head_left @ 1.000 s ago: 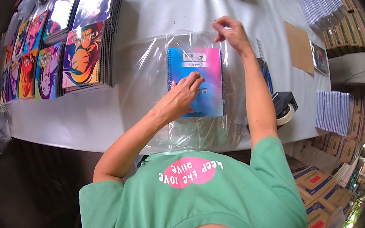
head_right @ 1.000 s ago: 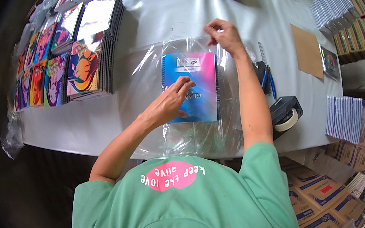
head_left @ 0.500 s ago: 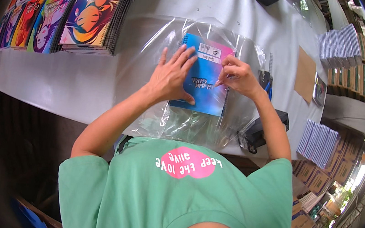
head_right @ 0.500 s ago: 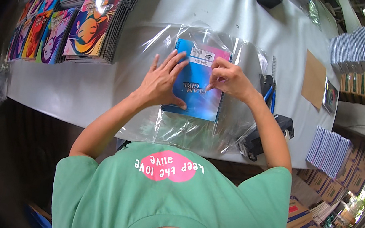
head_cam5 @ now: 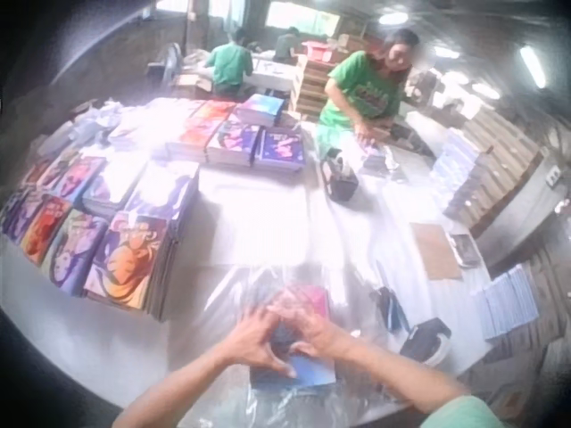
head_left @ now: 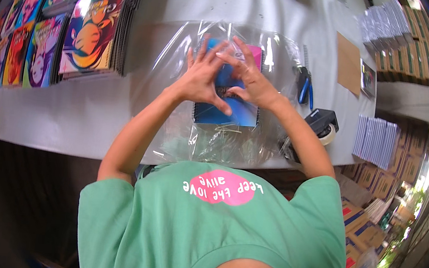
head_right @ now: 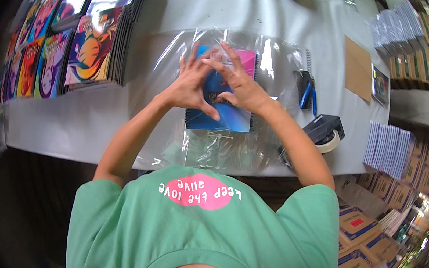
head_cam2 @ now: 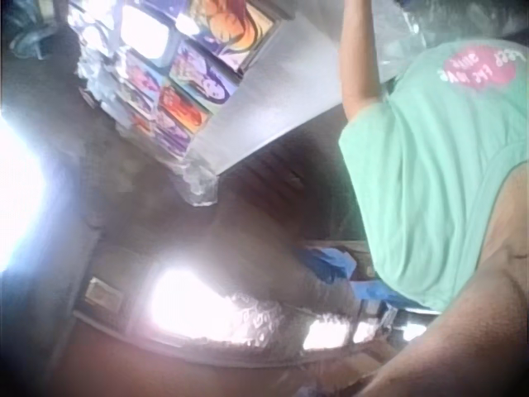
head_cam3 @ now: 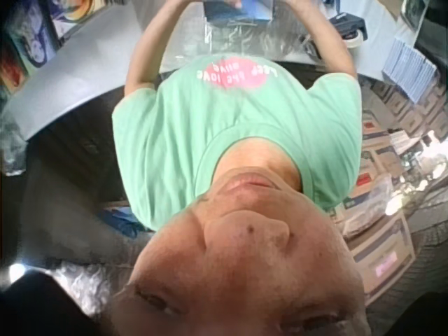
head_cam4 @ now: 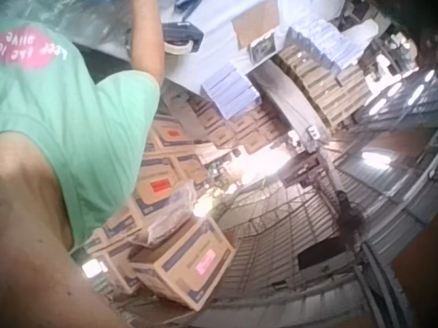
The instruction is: The person places stacks of notebooks into plastic bags and seals them using adhesive tape.
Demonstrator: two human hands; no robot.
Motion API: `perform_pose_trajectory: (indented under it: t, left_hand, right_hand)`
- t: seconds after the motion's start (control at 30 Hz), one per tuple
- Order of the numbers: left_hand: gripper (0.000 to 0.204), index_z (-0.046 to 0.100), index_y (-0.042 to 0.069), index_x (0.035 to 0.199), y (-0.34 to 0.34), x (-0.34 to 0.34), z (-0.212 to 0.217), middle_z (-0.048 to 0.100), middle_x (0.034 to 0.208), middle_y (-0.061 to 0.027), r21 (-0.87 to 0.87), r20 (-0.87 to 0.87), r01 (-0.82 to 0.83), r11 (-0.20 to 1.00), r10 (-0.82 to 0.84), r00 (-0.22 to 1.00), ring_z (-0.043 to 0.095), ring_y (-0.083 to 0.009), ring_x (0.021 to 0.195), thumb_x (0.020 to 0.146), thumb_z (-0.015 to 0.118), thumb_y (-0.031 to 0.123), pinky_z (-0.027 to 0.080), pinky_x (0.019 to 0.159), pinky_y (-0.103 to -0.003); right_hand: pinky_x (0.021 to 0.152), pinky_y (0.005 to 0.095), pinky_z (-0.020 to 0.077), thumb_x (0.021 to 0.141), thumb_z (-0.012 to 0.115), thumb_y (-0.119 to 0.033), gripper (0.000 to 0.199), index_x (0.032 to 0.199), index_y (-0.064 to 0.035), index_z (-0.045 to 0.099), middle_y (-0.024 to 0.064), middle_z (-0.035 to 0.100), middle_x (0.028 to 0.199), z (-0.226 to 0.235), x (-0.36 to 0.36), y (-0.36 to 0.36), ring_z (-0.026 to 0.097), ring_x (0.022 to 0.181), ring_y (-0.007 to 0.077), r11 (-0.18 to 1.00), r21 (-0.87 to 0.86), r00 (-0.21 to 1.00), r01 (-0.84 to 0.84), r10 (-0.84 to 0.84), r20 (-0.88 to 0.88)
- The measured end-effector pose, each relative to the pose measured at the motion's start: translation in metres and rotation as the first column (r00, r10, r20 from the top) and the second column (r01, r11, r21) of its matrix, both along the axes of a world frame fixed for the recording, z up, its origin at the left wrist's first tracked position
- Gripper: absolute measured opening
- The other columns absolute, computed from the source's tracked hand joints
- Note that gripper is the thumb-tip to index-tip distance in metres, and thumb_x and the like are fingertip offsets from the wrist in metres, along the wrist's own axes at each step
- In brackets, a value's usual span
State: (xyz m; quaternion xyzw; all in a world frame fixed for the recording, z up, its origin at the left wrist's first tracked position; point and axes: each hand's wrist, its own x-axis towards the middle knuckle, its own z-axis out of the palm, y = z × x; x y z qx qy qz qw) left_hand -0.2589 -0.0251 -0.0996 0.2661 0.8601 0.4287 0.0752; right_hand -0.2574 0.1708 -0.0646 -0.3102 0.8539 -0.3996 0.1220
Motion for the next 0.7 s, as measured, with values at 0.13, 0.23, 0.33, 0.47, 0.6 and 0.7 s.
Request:
perform_pose_trajectory:
  t: [0.13, 0.23, 0.33, 0.47, 0.6, 0.7]
  left_hand:
    - [0.066, 0.057, 0.025, 0.123, -0.003, -0.006, -0.03, 0.011, 0.152, -0.0167, 0.256, -0.047, -0.129, 0.958, 0.146, 0.988, 0.0, -0.0456, 0.139, 0.064, 0.079, 0.044, 0.01, 0.111, -0.056]
    - [0.047, 0.065, 0.033, 0.113, 0.002, -0.013, -0.036, 0.003, 0.154, -0.0154, -0.078, -0.401, -0.094, 0.993, 0.055, 0.915, -0.003, -0.0472, 0.139, 0.069, 0.076, 0.045, 0.015, 0.108, -0.06]
    - [0.057, 0.063, 0.037, 0.117, -0.003, -0.007, 0.004, -0.002, 0.154, -0.0145, -0.336, -0.092, -0.106, 0.936, 0.079, 0.993, -0.005, -0.0484, 0.138, 0.064, 0.076, 0.054, 0.012, 0.106, -0.065]
    - [0.065, 0.059, 0.041, 0.121, -0.013, -0.02, -0.011, -0.005, 0.153, -0.0184, -0.178, -0.057, -0.002, 0.984, -0.008, 0.998, 0.003, -0.051, 0.137, 0.06, 0.076, 0.059, 0.021, 0.105, -0.063]
    - [0.072, 0.056, 0.038, 0.125, -0.012, -0.021, -0.001, -0.008, 0.151, -0.025, -0.085, 0.073, 0.027, 0.996, -0.02, 0.997, 0.027, -0.0476, 0.132, 0.06, 0.077, 0.058, 0.027, 0.109, -0.048]
    - [0.079, 0.053, 0.036, 0.128, -0.013, -0.025, -0.008, -0.015, 0.149, -0.0272, -0.11, 0.016, 0.019, 0.994, -0.017, 1.0, 0.029, -0.0485, 0.131, 0.056, 0.081, 0.055, 0.027, 0.109, -0.047]
  right_hand:
    - [0.102, 0.0426, 0.043, 0.055, 0.08, 0.002, 0.11, 0.144, -0.0337, 0.026, 0.0092, -0.004, 0.154, 0.001, 0.006, -0.007, 0.023, 0.137, 0.0349, 0.998, -0.064, 0.992, 0.027, -0.035, -0.119]
    - [0.107, 0.0462, 0.0367, 0.056, 0.081, -0.003, 0.115, 0.146, -0.0363, 0.017, 0.009, -0.004, 0.154, 0.002, 0.011, -0.01, 0.013, 0.14, 0.0342, 0.989, 0.116, 0.984, 0.087, -0.067, -0.165]
    - [0.109, 0.0515, 0.0282, 0.069, 0.077, -0.016, 0.1, 0.146, -0.0347, 0.017, 0.0094, -0.002, 0.155, 0.001, 0.027, -0.007, 0.015, 0.14, 0.0333, 0.941, 0.258, 0.961, 0.219, -0.163, -0.223]
    - [0.107, 0.0561, 0.0273, 0.08, 0.069, -0.027, 0.08, 0.146, -0.027, 0.024, 0.0099, 0.009, 0.154, -0.028, 0.126, -0.032, 0.022, 0.139, 0.0319, 0.78, 0.441, 0.881, 0.444, -0.291, -0.374]
    - [0.102, 0.039, 0.0389, 0.073, 0.075, -0.01, 0.055, 0.125, -0.0156, 0.056, 0.0148, 0.039, 0.142, -0.014, 0.239, -0.058, 0.041, 0.13, 0.0316, 0.904, 0.009, 0.889, 0.428, -0.422, 0.179]
    - [0.092, 0.0349, 0.0427, 0.077, 0.072, -0.013, 0.039, 0.114, -0.0072, 0.061, 0.015, 0.05, 0.129, 0.023, 0.247, -0.034, 0.051, 0.115, 0.0262, 0.487, -0.053, 0.462, 0.872, -0.853, -0.242]
